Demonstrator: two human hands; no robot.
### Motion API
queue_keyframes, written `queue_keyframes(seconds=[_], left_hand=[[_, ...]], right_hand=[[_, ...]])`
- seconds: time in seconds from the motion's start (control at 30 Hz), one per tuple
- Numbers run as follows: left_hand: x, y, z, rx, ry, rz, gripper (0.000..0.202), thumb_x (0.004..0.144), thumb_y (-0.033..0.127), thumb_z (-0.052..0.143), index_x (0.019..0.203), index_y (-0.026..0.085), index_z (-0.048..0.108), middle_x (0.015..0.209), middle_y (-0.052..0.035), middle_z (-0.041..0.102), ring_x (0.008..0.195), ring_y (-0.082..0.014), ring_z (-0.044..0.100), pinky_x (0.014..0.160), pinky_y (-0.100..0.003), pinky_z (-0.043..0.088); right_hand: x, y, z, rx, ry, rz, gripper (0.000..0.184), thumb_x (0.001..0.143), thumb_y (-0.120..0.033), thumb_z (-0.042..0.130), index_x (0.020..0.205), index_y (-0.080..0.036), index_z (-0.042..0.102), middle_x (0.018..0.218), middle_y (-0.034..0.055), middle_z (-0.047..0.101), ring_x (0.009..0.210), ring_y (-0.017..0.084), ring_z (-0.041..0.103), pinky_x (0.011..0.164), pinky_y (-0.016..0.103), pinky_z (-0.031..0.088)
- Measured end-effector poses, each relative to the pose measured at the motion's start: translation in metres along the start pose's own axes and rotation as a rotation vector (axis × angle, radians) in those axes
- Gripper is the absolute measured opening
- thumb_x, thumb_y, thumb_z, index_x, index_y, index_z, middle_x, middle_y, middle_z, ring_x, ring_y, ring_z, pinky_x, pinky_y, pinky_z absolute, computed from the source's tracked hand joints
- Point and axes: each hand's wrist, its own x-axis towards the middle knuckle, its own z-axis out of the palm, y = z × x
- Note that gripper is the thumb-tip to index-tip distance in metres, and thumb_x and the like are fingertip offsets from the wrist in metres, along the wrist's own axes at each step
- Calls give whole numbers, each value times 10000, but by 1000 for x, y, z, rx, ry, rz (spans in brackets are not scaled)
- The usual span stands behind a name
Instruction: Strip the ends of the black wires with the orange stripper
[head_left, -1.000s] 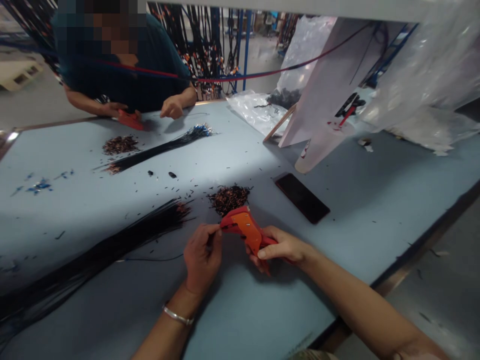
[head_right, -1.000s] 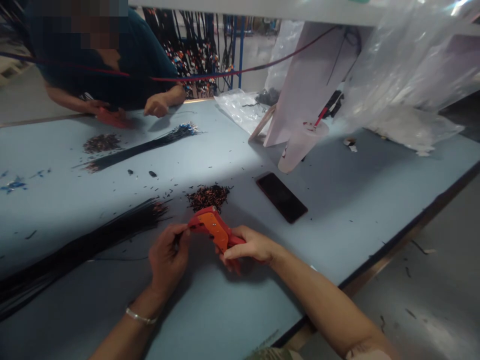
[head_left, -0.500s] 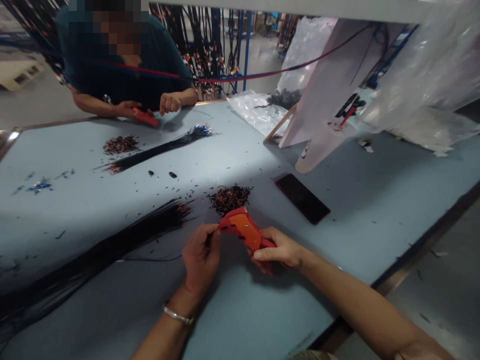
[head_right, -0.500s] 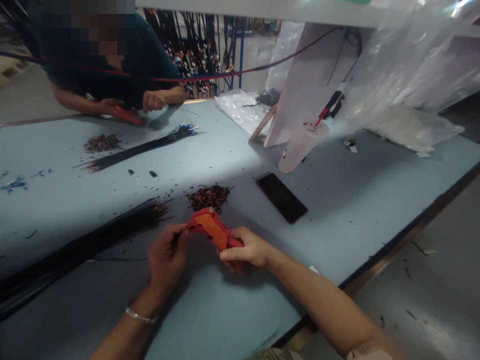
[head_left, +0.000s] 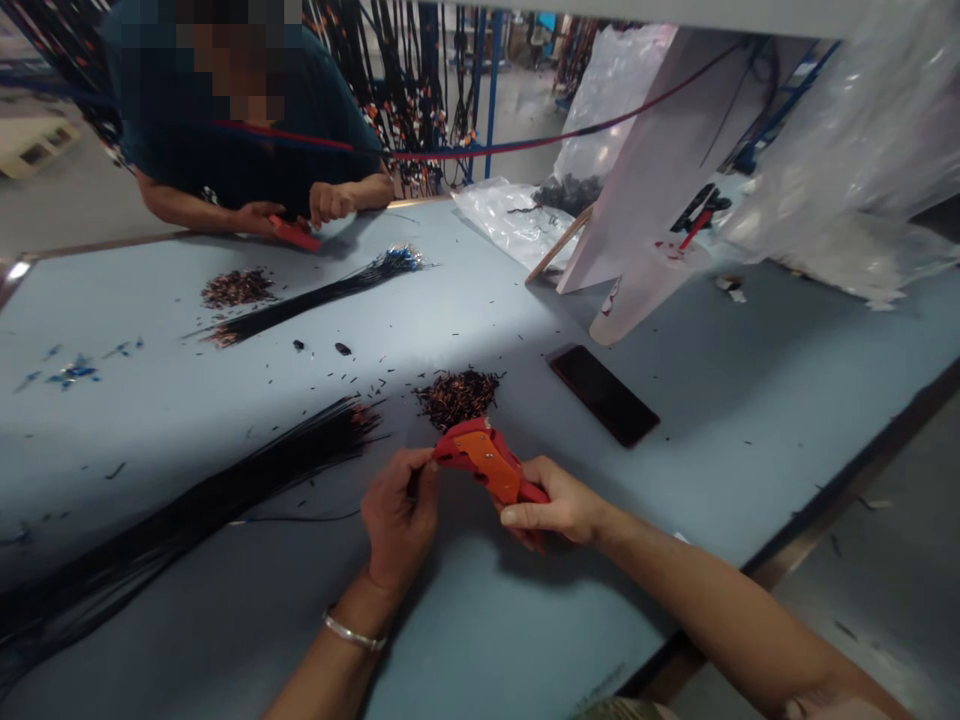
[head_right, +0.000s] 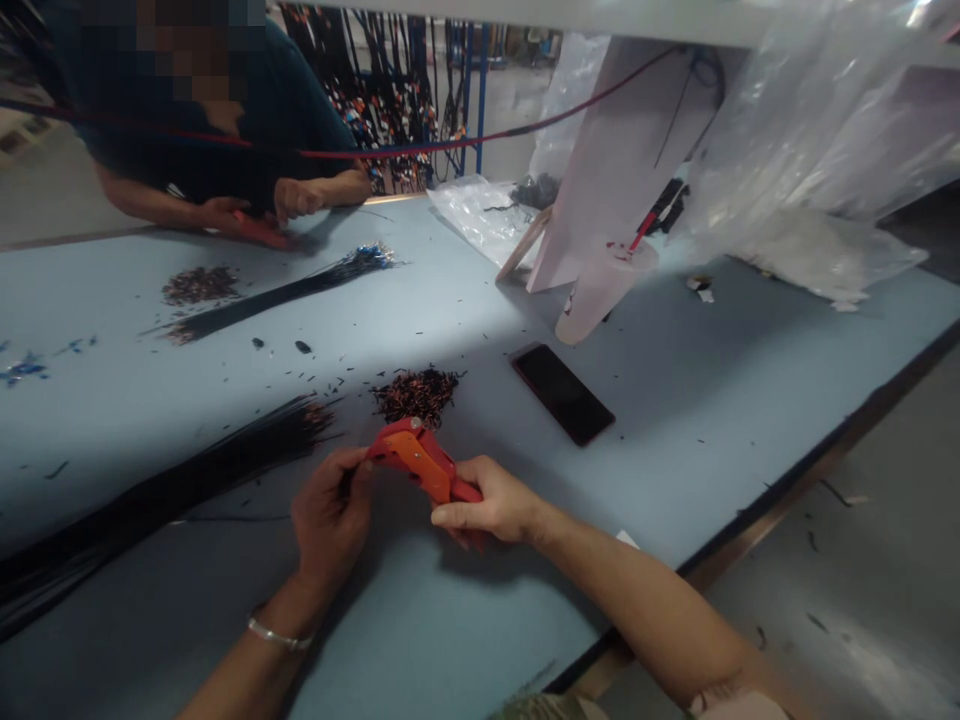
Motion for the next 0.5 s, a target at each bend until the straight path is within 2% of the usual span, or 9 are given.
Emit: queue_keyframes(seconds=[0.23, 0.37, 0.5], left_hand=[[1, -1, -1, 5, 5, -20, 152, 886, 215, 540, 827, 172, 673, 669, 17, 640, 563, -91, 546, 563, -196, 418], [3, 0, -1, -12, -5, -48, 158, 888, 238, 543, 823, 176, 673, 664, 23, 639, 555, -90, 539, 558, -193, 415], [4, -1, -1, -15, 2, -78, 155, 890, 235, 536, 825, 174, 663, 685, 16, 646, 565, -92, 540, 564, -193, 421]], right_hand=[[0, -2, 4, -36, 72, 9, 393, 741, -480, 724, 652, -160, 515, 482, -46, 514, 365, 63, 451, 342, 159, 345], [3, 2, 9, -5, 119, -3, 408, 731, -484, 733, 626, -168, 497, 427, -66, 466, 321, 52, 392, 301, 153, 294], [9, 6, 11, 75, 77, -20, 421, 720, -491, 749, 640, -165, 494, 453, -59, 485, 323, 57, 420, 288, 149, 312]])
